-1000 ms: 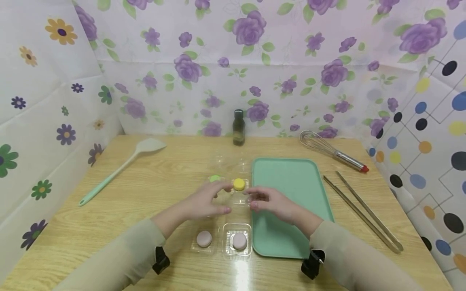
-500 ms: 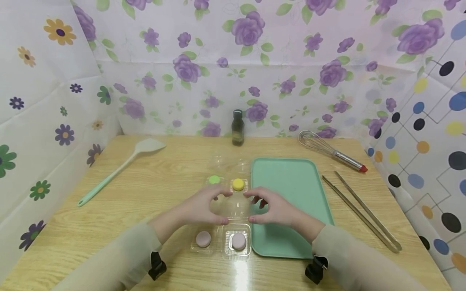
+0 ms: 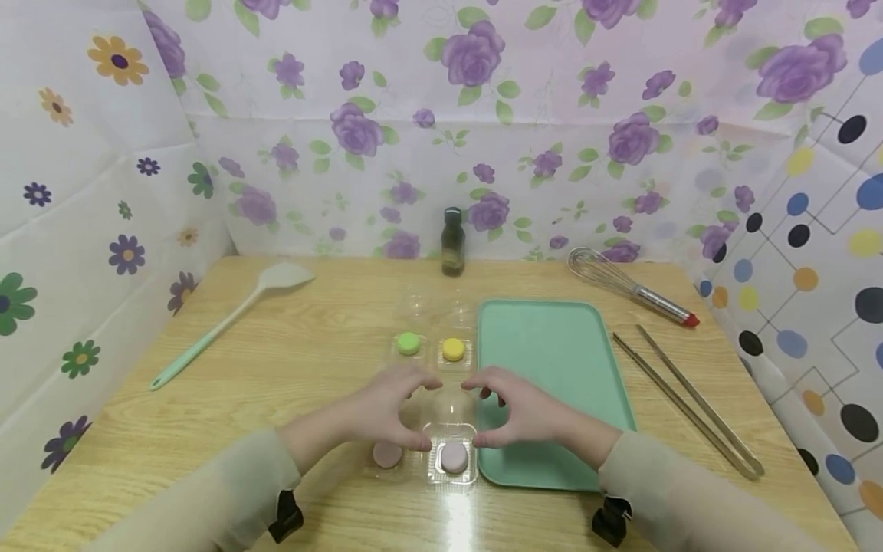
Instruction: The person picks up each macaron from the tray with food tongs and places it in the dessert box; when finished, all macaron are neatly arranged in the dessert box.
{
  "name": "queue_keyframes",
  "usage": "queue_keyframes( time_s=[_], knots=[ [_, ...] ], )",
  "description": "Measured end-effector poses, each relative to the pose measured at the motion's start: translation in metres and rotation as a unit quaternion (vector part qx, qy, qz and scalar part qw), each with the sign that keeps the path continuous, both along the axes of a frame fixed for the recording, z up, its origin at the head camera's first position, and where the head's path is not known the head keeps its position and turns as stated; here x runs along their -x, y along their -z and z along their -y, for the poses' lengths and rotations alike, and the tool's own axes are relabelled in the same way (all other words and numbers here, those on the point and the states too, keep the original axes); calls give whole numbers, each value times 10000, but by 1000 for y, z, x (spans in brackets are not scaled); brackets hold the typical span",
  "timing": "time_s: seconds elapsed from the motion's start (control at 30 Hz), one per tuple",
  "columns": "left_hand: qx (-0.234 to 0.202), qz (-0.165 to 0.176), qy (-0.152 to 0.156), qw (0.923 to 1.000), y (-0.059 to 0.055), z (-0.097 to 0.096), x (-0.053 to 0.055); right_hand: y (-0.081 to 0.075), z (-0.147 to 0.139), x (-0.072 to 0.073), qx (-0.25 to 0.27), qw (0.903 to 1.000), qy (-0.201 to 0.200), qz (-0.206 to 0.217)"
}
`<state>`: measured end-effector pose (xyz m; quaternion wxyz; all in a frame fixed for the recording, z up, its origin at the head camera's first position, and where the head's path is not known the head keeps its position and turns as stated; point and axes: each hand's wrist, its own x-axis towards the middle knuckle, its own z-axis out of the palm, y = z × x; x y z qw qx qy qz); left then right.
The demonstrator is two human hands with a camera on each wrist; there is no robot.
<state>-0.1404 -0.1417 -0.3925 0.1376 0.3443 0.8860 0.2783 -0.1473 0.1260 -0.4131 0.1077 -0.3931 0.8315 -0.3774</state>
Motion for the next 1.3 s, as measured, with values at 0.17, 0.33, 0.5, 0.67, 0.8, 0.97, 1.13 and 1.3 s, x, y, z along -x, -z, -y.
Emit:
queue_keyframes(
  time_s=[0.17,0.33,0.5,0.67,0.8,0.97,1.13,1.3],
  knots=[
    [314,-67,246,9992,4,-1,-6,5,3,-7,-342,9991,-217,-157],
    [611,-243,393,9971,7,-2,-12,9,5,-11,-605,9972,-387,-192],
    [866,-423,461,9943,9,-2,-15,11,9,-12,-928,9936,-532,-370],
    [1090,-682,493,9905,12,-3,-19,15,11,-15,-1013,9863,-722,-1084],
    [1408,-1052,548,9829,17,-4,-21,20,12,-18,-995,9738,-835,-1866],
    [1519,-1317,559,9780,21,-4,-21,20,12,-20,-1020,9794,-737,-1579],
    [1569,-1332,545,9771,19,-4,-22,17,11,-20,-1285,9857,-537,-951],
    [1723,-1539,618,9710,19,-6,-25,18,10,-20,-1400,9861,-431,-783]
  ],
)
